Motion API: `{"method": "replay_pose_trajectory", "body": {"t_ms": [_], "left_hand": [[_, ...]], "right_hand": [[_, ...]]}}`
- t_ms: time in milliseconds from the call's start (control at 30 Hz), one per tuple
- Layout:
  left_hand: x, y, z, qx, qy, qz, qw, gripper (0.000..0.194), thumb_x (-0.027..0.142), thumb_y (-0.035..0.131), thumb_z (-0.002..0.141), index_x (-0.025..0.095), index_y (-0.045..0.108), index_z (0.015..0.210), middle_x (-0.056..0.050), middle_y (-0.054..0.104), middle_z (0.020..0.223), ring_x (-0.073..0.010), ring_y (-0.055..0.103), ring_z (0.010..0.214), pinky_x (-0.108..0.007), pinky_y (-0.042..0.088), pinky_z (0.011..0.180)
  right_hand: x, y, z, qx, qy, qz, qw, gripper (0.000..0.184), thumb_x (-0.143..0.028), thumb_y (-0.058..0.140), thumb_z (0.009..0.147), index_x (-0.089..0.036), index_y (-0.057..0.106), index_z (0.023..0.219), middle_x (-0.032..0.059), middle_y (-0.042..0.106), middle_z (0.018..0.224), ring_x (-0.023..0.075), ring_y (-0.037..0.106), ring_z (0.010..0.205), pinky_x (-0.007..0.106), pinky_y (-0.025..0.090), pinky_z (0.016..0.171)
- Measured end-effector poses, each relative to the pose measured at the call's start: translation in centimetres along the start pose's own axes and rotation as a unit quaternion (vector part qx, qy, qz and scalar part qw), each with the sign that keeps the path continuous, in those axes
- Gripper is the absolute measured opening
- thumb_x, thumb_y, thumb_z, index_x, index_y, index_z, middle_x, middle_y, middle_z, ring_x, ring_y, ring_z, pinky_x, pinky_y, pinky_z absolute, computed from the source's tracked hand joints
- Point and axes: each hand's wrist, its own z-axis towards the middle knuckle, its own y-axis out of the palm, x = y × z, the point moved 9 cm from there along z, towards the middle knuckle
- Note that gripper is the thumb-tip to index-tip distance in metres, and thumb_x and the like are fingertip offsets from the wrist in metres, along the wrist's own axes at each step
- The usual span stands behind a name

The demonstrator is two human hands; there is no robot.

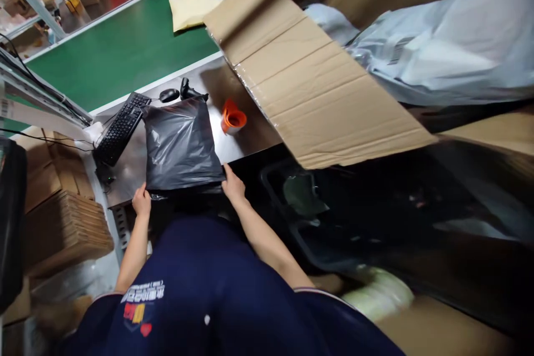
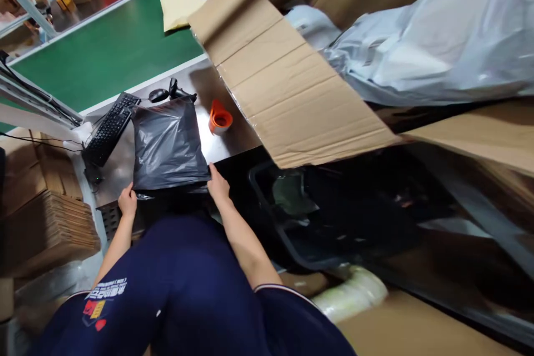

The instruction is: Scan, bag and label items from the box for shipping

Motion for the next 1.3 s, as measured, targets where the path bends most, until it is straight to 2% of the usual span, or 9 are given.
{"method": "replay_pose_trajectory", "body": {"t_ms": [167,267,367,467,533,633,933,1200,1300], "left_hand": [[-3.1,1.5,-1.4,-0.089,-0.122,-0.104,0.983,0.018,0.029,0.085,0.075,0.015,0.075,0.080,-0.004,0.071,0.068,-0.0225,0.075,0.066,-0.037,0.066,0.069],[-4.5,1.7,-3.1,-0.109,-0.155,-0.148,0.971,0.034,0.038,0.093,0.069,0.013,0.070,0.077,-0.003,0.070,0.064,-0.0179,0.071,0.057,-0.030,0.062,0.059],[-5.1,1.5,-4.1,-0.102,-0.155,-0.179,0.966,0.042,0.045,0.095,0.068,0.013,0.071,0.079,-0.004,0.073,0.068,-0.0161,0.072,0.060,-0.029,0.063,0.063],[-4.9,1.4,-4.1,-0.090,-0.134,-0.196,0.967,0.042,0.048,0.093,0.069,0.015,0.070,0.079,-0.001,0.070,0.067,-0.0164,0.073,0.062,-0.029,0.063,0.065],[-4.6,1.5,-4.0,-0.086,-0.115,-0.204,0.968,0.038,0.046,0.091,0.070,0.016,0.070,0.080,0.001,0.069,0.068,-0.0166,0.073,0.063,-0.029,0.063,0.065],[-4.3,1.5,-3.9,-0.089,-0.089,-0.211,0.969,0.029,0.040,0.087,0.074,0.017,0.071,0.082,0.000,0.071,0.070,-0.0160,0.071,0.063,-0.029,0.062,0.066],[-4.3,2.3,-3.7,-0.130,-0.078,-0.206,0.967,0.028,0.038,0.086,0.074,0.016,0.072,0.083,-0.004,0.074,0.071,-0.0193,0.074,0.065,-0.031,0.063,0.067],[-4.7,1.9,-2.8,-0.141,-0.088,-0.200,0.965,0.041,0.046,0.090,0.067,0.016,0.069,0.083,-0.002,0.071,0.065,-0.0174,0.071,0.055,-0.029,0.060,0.058],[-4.0,2.5,-2.7,-0.158,-0.078,-0.202,0.963,0.039,0.044,0.091,0.064,0.016,0.071,0.081,-0.002,0.073,0.065,-0.0177,0.071,0.056,-0.030,0.060,0.059]], "right_hand": [[2.7,-2.3,0.4,0.003,0.013,0.026,1.000,0.052,-0.024,0.055,0.090,-0.016,0.070,0.139,0.0168,0.078,0.121,0.0318,0.073,0.111,0.046,0.058,0.102],[-1.0,-2.9,-2.2,0.061,-0.078,0.046,0.994,0.036,-0.034,0.058,0.095,-0.018,0.075,0.123,0.0182,0.076,0.122,0.0325,0.069,0.119,0.049,0.054,0.112],[-9.6,2.0,-5.4,-0.078,-0.226,0.082,0.968,0.031,-0.036,0.051,0.103,-0.022,0.078,0.106,0.0155,0.078,0.115,0.0295,0.070,0.116,0.045,0.053,0.112],[-17.8,8.3,-8.0,-0.229,-0.293,0.097,0.923,0.021,-0.029,0.060,0.099,-0.023,0.079,0.105,0.0092,0.080,0.112,0.0247,0.072,0.108,0.038,0.056,0.103],[-21.3,11.2,-8.5,-0.257,-0.296,0.100,0.915,0.015,-0.023,0.066,0.095,-0.024,0.079,0.101,0.0046,0.081,0.105,0.0212,0.073,0.101,0.034,0.057,0.098],[-23.7,13.9,-8.7,-0.277,-0.281,0.103,0.913,0.012,-0.020,0.067,0.093,-0.023,0.078,0.090,0.0014,0.079,0.092,0.0185,0.072,0.095,0.031,0.056,0.096],[-21.8,14.7,-8.0,-0.265,-0.171,0.144,0.938,0.013,-0.020,0.067,0.089,-0.022,0.075,0.078,0.0004,0.076,0.074,0.0198,0.074,0.092,0.030,0.055,0.094],[-9.3,8.6,-6.0,-0.203,-0.045,0.215,0.954,0.013,-0.031,0.067,0.083,-0.021,0.069,0.075,0.0023,0.074,0.068,0.0189,0.071,0.068,0.030,0.056,0.071],[-11.7,10.3,-7.2,-0.236,-0.082,0.266,0.931,0.018,-0.032,0.083,0.074,-0.023,0.074,0.086,0.0011,0.081,0.085,0.0184,0.073,0.074,0.031,0.059,0.077]]}}
